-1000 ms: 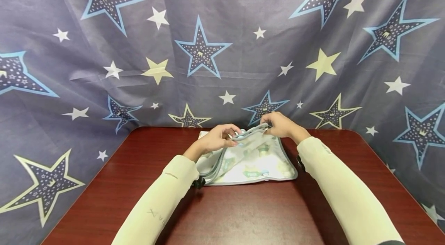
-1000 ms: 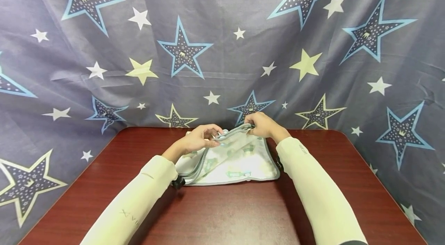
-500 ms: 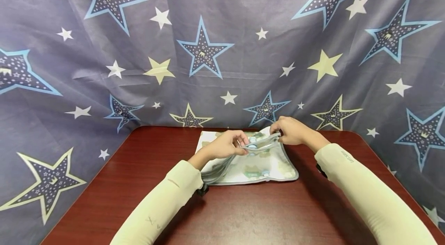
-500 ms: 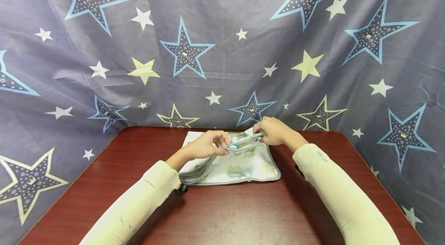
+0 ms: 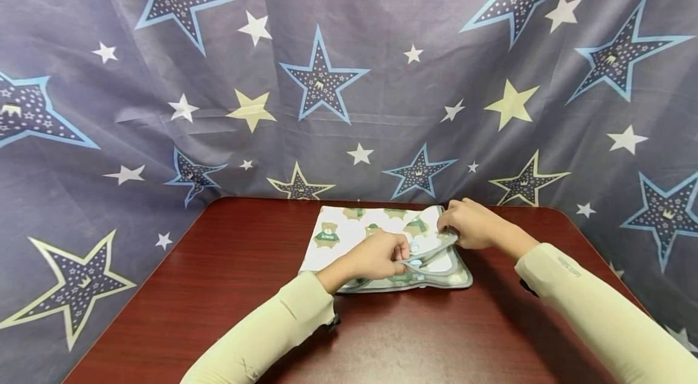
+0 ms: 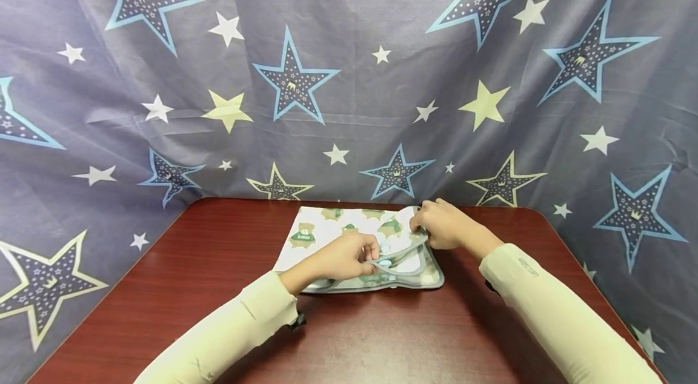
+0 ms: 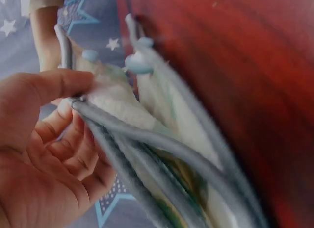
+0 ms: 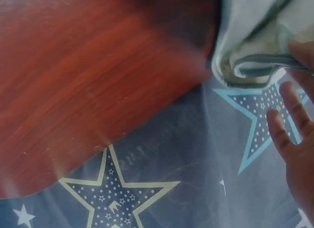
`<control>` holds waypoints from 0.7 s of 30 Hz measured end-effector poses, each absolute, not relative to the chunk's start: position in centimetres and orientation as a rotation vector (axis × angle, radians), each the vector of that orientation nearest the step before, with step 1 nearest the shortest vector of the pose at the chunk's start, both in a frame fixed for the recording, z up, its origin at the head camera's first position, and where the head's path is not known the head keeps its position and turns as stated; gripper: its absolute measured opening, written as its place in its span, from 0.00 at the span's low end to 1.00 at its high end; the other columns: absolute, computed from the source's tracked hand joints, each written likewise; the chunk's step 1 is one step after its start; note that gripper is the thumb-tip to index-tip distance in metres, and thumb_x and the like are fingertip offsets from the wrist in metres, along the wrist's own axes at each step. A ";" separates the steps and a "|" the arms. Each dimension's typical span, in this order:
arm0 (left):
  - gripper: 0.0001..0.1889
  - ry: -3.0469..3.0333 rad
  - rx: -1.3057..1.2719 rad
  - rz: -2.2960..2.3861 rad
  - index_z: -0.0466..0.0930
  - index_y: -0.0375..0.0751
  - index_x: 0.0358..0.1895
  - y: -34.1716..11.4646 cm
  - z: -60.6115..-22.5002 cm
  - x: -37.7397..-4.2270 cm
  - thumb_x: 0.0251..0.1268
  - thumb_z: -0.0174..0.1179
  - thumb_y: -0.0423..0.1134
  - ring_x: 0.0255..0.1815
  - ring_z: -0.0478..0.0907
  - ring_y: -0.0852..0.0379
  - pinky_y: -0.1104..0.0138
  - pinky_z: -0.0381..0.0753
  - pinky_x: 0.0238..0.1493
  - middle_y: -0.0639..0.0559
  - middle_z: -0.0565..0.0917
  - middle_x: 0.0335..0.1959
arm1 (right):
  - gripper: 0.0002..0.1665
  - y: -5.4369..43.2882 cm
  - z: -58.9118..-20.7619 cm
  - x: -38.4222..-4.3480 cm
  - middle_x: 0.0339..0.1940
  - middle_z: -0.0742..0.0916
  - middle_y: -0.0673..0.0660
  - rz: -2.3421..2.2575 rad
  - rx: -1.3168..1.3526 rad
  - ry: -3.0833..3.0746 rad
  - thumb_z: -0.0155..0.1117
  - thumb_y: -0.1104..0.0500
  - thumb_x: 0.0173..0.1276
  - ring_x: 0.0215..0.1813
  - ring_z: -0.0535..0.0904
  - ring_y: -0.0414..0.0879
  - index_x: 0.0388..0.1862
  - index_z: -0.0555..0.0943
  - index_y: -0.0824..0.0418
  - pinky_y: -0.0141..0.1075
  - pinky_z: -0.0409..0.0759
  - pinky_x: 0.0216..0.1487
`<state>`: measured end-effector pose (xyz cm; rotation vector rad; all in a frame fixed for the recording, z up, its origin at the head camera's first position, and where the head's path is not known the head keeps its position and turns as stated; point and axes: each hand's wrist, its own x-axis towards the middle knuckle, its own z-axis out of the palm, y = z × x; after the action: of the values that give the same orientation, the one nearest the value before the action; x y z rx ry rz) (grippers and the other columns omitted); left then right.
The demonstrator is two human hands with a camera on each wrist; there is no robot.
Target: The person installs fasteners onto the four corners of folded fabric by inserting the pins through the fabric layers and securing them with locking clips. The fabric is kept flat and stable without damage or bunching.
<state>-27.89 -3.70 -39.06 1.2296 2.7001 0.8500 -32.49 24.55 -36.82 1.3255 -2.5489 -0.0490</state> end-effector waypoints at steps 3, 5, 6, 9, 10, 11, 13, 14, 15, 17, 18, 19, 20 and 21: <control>0.12 2.754 1.229 0.750 0.77 0.51 0.31 -3.1 -39.4 -27.3 0.53 0.72 0.35 0.24 0.71 0.69 0.75 0.71 0.30 0.64 0.75 0.22 | 0.23 24.9 -37.6 -32.0 0.33 0.85 0.39 -0.099 1.357 -2.496 0.76 0.67 0.37 0.38 0.75 0.45 0.34 0.83 0.47 0.43 0.71 0.39; 0.12 2.777 1.230 0.709 0.77 0.51 0.30 -2.7 -39.6 -27.1 0.52 0.72 0.35 0.25 0.70 0.68 0.75 0.70 0.30 0.63 0.75 0.22 | 0.24 25.1 -38.2 -31.8 0.33 0.86 0.41 -0.123 1.369 -2.465 0.77 0.67 0.36 0.38 0.75 0.46 0.34 0.83 0.48 0.43 0.71 0.38; 0.12 2.788 1.232 0.688 0.76 0.51 0.30 -2.6 -39.7 -27.0 0.52 0.72 0.35 0.25 0.70 0.68 0.76 0.70 0.30 0.63 0.74 0.22 | 0.24 25.2 -38.5 -31.7 0.34 0.86 0.41 -0.130 1.371 -2.454 0.77 0.67 0.36 0.38 0.76 0.46 0.34 0.83 0.48 0.43 0.71 0.38; 0.12 2.790 1.247 0.636 0.76 0.51 0.30 -2.3 -40.0 -26.7 0.53 0.73 0.35 0.25 0.70 0.68 0.75 0.70 0.29 0.63 0.74 0.22 | 0.24 25.6 -39.2 -31.5 0.35 0.87 0.43 -0.157 1.369 -2.443 0.75 0.68 0.37 0.38 0.76 0.47 0.35 0.83 0.49 0.44 0.72 0.39; 0.13 2.790 1.250 0.612 0.76 0.52 0.30 -2.2 -40.1 -26.7 0.53 0.74 0.36 0.26 0.70 0.68 0.76 0.70 0.30 0.64 0.74 0.22 | 0.24 25.7 -39.3 -31.4 0.34 0.87 0.43 -0.165 1.371 -2.439 0.75 0.68 0.37 0.38 0.76 0.47 0.35 0.83 0.49 0.43 0.71 0.38; 0.13 2.782 1.250 0.596 0.75 0.52 0.30 -2.1 -40.1 -26.6 0.54 0.74 0.37 0.26 0.70 0.68 0.75 0.70 0.30 0.64 0.74 0.23 | 0.23 25.7 -39.5 -31.2 0.34 0.86 0.44 -0.176 1.374 -2.434 0.74 0.68 0.38 0.38 0.76 0.47 0.35 0.83 0.49 0.43 0.71 0.38; 0.15 2.767 1.246 0.568 0.75 0.52 0.31 -2.0 -40.2 -26.4 0.54 0.77 0.38 0.27 0.71 0.68 0.75 0.71 0.31 0.64 0.75 0.24 | 0.20 25.8 -39.8 -31.0 0.34 0.86 0.44 -0.211 1.377 -2.423 0.73 0.68 0.42 0.38 0.76 0.47 0.34 0.83 0.49 0.43 0.70 0.38; 0.15 2.764 1.239 0.551 0.76 0.53 0.31 -2.0 -40.3 -26.3 0.53 0.77 0.39 0.28 0.72 0.68 0.75 0.71 0.32 0.64 0.75 0.25 | 0.19 25.9 -40.0 -30.9 0.33 0.85 0.44 -0.229 1.382 -2.413 0.73 0.67 0.44 0.38 0.76 0.47 0.34 0.83 0.49 0.43 0.70 0.38; 0.16 2.762 1.236 0.540 0.76 0.53 0.31 -1.9 -40.3 -26.2 0.53 0.78 0.40 0.29 0.72 0.68 0.75 0.71 0.33 0.64 0.76 0.25 | 0.17 25.9 -40.1 -30.8 0.32 0.85 0.44 -0.244 1.388 -2.403 0.73 0.67 0.46 0.37 0.75 0.47 0.34 0.83 0.49 0.43 0.69 0.38; 0.16 2.749 1.237 0.535 0.76 0.53 0.32 -1.9 -40.5 -26.1 0.52 0.79 0.40 0.30 0.73 0.68 0.75 0.72 0.34 0.64 0.76 0.26 | 0.15 26.0 -40.4 -30.5 0.31 0.84 0.44 -0.268 1.397 -2.392 0.74 0.65 0.49 0.37 0.75 0.47 0.33 0.83 0.49 0.42 0.68 0.37; 0.16 2.745 1.237 0.534 0.76 0.53 0.32 -1.9 -40.5 -26.0 0.51 0.79 0.40 0.30 0.73 0.69 0.75 0.72 0.34 0.64 0.76 0.26 | 0.14 26.0 -40.6 -30.4 0.30 0.84 0.45 -0.276 1.399 -2.392 0.74 0.65 0.49 0.36 0.74 0.47 0.33 0.83 0.49 0.42 0.68 0.37; 0.16 2.742 1.236 0.533 0.76 0.52 0.32 -1.9 -40.6 -26.0 0.51 0.79 0.39 0.30 0.73 0.69 0.76 0.72 0.34 0.64 0.76 0.26 | 0.14 26.0 -40.7 -30.3 0.30 0.84 0.45 -0.279 1.404 -2.393 0.74 0.64 0.50 0.36 0.74 0.47 0.33 0.83 0.49 0.42 0.68 0.36; 0.16 2.740 1.237 0.530 0.76 0.52 0.32 -1.8 -40.6 -26.0 0.51 0.79 0.39 0.30 0.73 0.69 0.76 0.72 0.34 0.64 0.76 0.26 | 0.13 26.1 -40.8 -30.1 0.30 0.84 0.45 -0.277 1.407 -2.397 0.75 0.64 0.50 0.36 0.74 0.47 0.33 0.83 0.50 0.42 0.68 0.36; 0.17 2.737 1.238 0.528 0.76 0.52 0.32 -1.8 -40.6 -26.0 0.51 0.79 0.39 0.30 0.73 0.69 0.76 0.72 0.34 0.64 0.76 0.27 | 0.13 26.1 -40.9 -30.0 0.30 0.84 0.45 -0.277 1.409 -2.403 0.75 0.64 0.51 0.36 0.74 0.47 0.33 0.83 0.50 0.42 0.68 0.36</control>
<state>-25.96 -1.83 -40.64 1.2376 2.7371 0.5278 -30.04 26.09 -40.87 1.4087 -2.4028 -0.2767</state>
